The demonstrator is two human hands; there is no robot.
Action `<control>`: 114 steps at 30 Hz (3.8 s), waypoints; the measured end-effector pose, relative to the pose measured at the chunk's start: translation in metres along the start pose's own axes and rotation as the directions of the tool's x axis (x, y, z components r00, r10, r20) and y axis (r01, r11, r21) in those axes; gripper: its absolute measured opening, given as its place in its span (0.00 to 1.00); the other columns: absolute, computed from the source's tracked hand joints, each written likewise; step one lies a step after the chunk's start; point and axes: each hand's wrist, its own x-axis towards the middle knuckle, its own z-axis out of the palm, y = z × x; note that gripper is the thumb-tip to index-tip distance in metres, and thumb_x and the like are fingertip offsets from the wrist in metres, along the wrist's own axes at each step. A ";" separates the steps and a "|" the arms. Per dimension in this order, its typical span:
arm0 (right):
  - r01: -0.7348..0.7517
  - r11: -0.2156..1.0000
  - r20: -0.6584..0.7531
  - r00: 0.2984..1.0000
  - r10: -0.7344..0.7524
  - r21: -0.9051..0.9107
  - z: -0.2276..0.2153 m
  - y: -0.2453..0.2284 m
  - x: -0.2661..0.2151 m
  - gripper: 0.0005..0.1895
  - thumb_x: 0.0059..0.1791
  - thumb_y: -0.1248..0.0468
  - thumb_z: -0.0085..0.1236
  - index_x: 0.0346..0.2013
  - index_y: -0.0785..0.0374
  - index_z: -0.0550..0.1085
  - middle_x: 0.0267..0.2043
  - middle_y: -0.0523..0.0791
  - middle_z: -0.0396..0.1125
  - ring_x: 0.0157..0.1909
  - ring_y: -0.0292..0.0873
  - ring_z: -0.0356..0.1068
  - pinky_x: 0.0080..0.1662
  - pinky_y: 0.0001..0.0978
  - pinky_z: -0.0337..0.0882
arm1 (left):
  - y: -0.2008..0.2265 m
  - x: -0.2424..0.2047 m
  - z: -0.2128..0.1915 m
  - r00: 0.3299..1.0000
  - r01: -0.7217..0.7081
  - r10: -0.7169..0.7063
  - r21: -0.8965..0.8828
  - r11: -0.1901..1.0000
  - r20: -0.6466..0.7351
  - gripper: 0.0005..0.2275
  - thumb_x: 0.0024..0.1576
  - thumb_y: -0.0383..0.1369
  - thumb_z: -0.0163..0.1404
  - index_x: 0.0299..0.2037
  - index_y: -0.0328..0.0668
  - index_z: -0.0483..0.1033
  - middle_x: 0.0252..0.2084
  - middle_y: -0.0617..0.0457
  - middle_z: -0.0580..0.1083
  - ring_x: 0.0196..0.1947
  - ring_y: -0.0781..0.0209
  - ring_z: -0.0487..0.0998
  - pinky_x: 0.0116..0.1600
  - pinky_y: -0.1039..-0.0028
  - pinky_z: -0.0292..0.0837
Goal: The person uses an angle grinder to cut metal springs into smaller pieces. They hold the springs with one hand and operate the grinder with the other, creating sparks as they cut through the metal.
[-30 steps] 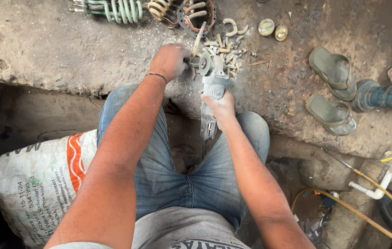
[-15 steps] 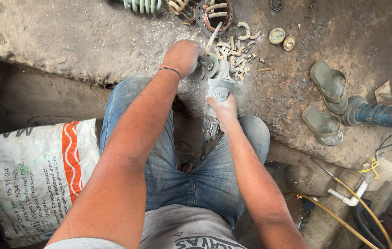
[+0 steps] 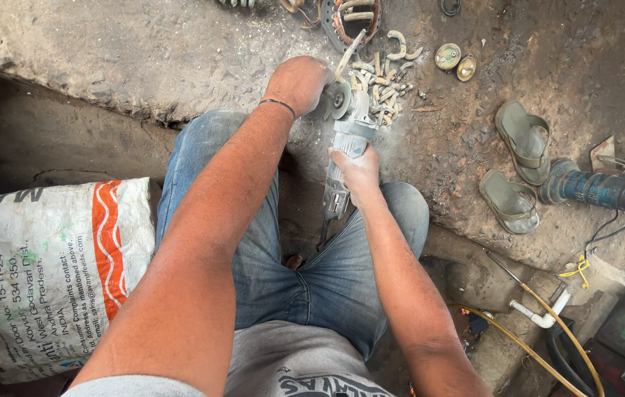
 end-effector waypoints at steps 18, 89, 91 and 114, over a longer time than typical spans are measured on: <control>0.102 0.977 -0.022 0.994 -0.108 -0.187 -0.002 -0.003 -0.003 0.18 0.43 0.66 0.67 0.45 0.68 0.75 0.37 0.47 0.75 0.35 0.39 0.76 0.36 0.31 0.76 | 0.002 0.000 -0.003 1.000 -0.025 0.025 0.018 1.000 -0.002 0.07 0.50 0.25 0.54 0.35 0.48 0.83 0.39 0.51 0.79 0.43 0.47 0.80 0.47 0.57 0.76; 0.188 0.982 0.064 0.980 -0.186 -0.027 -0.026 0.000 0.005 0.20 0.40 0.68 0.69 0.45 0.68 0.74 0.36 0.47 0.74 0.32 0.41 0.76 0.34 0.35 0.77 | -0.004 -0.028 -0.032 0.978 0.088 -0.064 0.117 0.989 -0.200 0.06 0.49 0.27 0.53 0.32 0.49 0.82 0.39 0.47 0.77 0.46 0.42 0.77 0.46 0.47 0.69; 0.166 0.986 0.079 0.983 -0.163 -0.032 -0.022 -0.002 0.006 0.20 0.41 0.68 0.69 0.45 0.68 0.74 0.37 0.47 0.74 0.32 0.42 0.76 0.35 0.35 0.77 | -0.010 -0.024 -0.034 0.977 0.017 0.000 0.075 0.997 -0.215 0.03 0.50 0.30 0.56 0.32 0.45 0.81 0.39 0.45 0.77 0.46 0.40 0.77 0.48 0.51 0.71; 0.075 0.997 0.091 0.993 -0.075 0.005 -0.002 0.002 0.008 0.21 0.42 0.70 0.66 0.48 0.69 0.71 0.38 0.48 0.73 0.31 0.44 0.76 0.33 0.36 0.80 | -0.017 -0.014 -0.030 0.999 0.004 0.006 0.208 0.978 -0.046 0.05 0.53 0.36 0.57 0.33 0.47 0.84 0.36 0.47 0.80 0.43 0.47 0.79 0.51 0.53 0.70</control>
